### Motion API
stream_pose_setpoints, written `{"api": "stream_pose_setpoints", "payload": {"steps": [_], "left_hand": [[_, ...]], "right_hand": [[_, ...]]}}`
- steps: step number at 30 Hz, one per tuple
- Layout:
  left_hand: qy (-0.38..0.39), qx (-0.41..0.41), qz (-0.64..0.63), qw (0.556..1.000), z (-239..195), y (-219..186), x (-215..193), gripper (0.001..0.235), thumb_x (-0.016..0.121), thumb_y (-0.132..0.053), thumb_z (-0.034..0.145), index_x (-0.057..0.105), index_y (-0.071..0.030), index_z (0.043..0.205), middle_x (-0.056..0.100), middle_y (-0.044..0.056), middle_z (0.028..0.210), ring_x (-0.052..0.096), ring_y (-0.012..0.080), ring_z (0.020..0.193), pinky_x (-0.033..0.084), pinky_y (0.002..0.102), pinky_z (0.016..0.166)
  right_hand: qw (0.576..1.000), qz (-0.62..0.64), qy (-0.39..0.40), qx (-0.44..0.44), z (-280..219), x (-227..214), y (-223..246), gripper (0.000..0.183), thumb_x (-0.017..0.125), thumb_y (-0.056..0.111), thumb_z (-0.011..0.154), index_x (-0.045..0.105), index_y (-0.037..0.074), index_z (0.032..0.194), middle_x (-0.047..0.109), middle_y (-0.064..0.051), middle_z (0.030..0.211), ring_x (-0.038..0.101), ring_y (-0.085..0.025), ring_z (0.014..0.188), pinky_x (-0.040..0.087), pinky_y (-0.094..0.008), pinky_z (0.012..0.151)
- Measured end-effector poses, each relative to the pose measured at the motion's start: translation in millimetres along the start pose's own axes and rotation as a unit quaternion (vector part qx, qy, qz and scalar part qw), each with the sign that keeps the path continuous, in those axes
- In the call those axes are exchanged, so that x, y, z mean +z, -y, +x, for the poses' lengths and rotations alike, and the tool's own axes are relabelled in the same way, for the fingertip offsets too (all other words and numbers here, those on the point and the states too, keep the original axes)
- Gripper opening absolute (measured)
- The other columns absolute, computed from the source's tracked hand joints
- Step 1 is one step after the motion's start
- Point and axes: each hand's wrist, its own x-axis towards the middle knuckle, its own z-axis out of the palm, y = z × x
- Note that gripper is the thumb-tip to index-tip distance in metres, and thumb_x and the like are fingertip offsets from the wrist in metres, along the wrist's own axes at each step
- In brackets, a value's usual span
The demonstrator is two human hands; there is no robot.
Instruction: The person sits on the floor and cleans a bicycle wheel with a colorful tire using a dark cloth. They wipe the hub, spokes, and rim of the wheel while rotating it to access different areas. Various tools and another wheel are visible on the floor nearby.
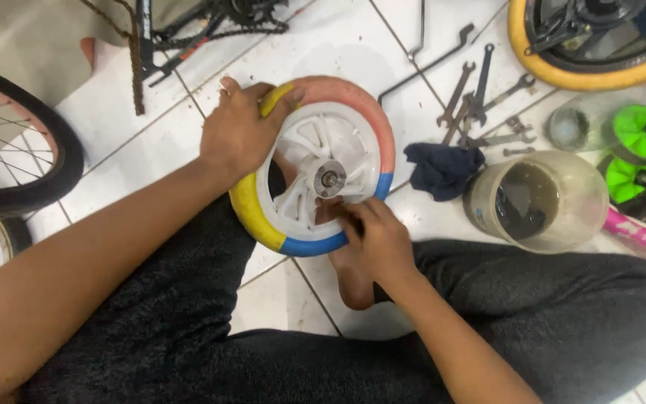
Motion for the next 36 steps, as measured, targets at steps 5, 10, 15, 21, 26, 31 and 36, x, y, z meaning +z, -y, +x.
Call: {"api": "stream_pose_setpoints", "payload": {"steps": [5,10,15,21,26,31,36], "left_hand": [[-0.009,0.004,-0.013,1.000,-5,-5,-4,0.066,0.046,-0.067,0.103,0.063,-0.013,0.138,0.059,0.031,0.125,0.060,0.0477,0.121,0.045,0.052,0.103],[-0.029,0.017,-0.036,0.999,-8,0,0,0.065,0.050,-0.066,0.103,0.065,-0.011,0.134,0.064,0.029,0.116,0.062,0.0476,0.116,0.047,0.053,0.100],[-0.047,0.035,-0.055,0.997,-14,-17,-6,0.061,0.054,-0.060,0.103,0.067,-0.009,0.132,0.065,0.030,0.112,0.065,0.0472,0.112,0.049,0.052,0.098],[-0.055,0.067,-0.047,0.995,-24,-28,-11,0.063,0.051,-0.061,0.105,0.067,-0.006,0.132,0.069,0.027,0.106,0.069,0.0434,0.105,0.052,0.050,0.093],[-0.095,0.120,-0.026,0.988,-15,-19,-6,0.065,0.047,-0.055,0.103,0.063,0.002,0.127,0.072,0.019,0.093,0.072,0.0289,0.077,0.059,0.040,0.070],[-0.109,0.119,0.031,0.986,-14,-13,5,0.072,0.043,-0.064,0.103,0.062,0.001,0.128,0.068,0.020,0.091,0.069,0.0311,0.073,0.058,0.041,0.066],[-0.102,0.100,-0.018,0.990,-15,-18,2,0.071,0.050,-0.063,0.099,0.062,0.001,0.127,0.066,0.022,0.101,0.069,0.0321,0.085,0.057,0.044,0.075]], "right_hand": [[0.995,0.094,-0.015,0.025,15,-31,-1,0.019,0.074,0.020,0.092,0.073,0.008,0.107,0.069,-0.010,0.091,0.071,-0.029,0.089,0.062,-0.040,0.072],[0.993,0.038,-0.103,0.049,10,-21,-26,0.020,0.079,0.023,0.094,0.075,0.008,0.105,0.068,-0.007,0.087,0.070,-0.024,0.081,0.060,-0.032,0.064],[0.994,0.106,-0.030,0.000,0,-5,8,0.014,0.072,0.014,0.092,0.075,0.008,0.105,0.069,-0.009,0.088,0.072,-0.027,0.082,0.062,-0.036,0.068],[0.978,0.156,-0.133,0.048,17,-29,-11,0.019,0.077,0.026,0.093,0.074,0.012,0.104,0.070,-0.008,0.085,0.070,-0.025,0.079,0.060,-0.035,0.064],[0.983,0.118,-0.138,-0.014,11,-19,-9,0.020,0.072,0.005,0.090,0.070,0.001,0.109,0.067,-0.009,0.097,0.064,-0.021,0.075,0.052,-0.031,0.067],[0.996,0.076,-0.048,0.003,-3,-1,20,0.024,0.071,0.007,0.083,0.074,0.004,0.106,0.071,-0.007,0.100,0.069,-0.023,0.079,0.056,-0.032,0.071],[0.962,0.248,-0.010,0.109,12,-17,-2,0.024,0.069,0.018,0.090,0.076,0.008,0.112,0.073,-0.007,0.096,0.064,-0.018,0.076,0.051,-0.029,0.068]]}}
